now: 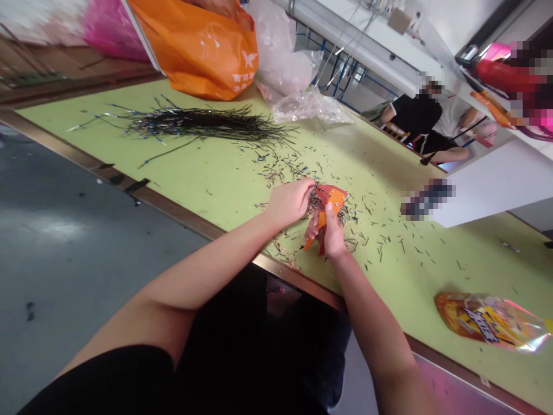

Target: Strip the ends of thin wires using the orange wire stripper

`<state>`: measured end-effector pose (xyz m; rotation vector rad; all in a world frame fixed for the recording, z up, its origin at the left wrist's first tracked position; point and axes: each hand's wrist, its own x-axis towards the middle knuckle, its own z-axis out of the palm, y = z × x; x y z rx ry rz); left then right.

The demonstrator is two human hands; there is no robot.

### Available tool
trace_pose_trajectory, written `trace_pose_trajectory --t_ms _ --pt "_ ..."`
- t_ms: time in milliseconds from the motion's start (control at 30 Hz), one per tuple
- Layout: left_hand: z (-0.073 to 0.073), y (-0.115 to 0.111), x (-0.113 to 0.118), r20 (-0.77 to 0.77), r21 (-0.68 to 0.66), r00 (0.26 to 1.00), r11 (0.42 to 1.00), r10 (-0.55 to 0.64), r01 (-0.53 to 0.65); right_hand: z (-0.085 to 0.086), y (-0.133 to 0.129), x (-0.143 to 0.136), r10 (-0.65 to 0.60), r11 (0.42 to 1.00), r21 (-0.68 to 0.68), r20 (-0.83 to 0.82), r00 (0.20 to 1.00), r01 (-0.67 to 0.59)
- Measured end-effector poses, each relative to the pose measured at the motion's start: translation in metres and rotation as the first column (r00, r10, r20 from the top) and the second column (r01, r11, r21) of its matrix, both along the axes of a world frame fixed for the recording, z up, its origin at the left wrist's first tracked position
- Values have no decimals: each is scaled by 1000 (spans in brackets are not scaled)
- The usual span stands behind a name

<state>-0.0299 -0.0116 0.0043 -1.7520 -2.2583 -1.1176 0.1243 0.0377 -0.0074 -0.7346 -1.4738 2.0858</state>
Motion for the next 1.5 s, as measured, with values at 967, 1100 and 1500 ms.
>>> trace_pose_trajectory --t_ms 967,1100,1500 --pt "-3 -1 3 -109 142 994 989 -21 36 10 2 7 -194 976 31 -309 931 214" --pt "-1 -7 5 -212 192 975 976 -62 103 10 -8 5 -170 978 72 -272 947 196" --pt "15 -27 19 -368 350 921 899 -126 262 4 -17 3 -395 859 282 -166 904 427"
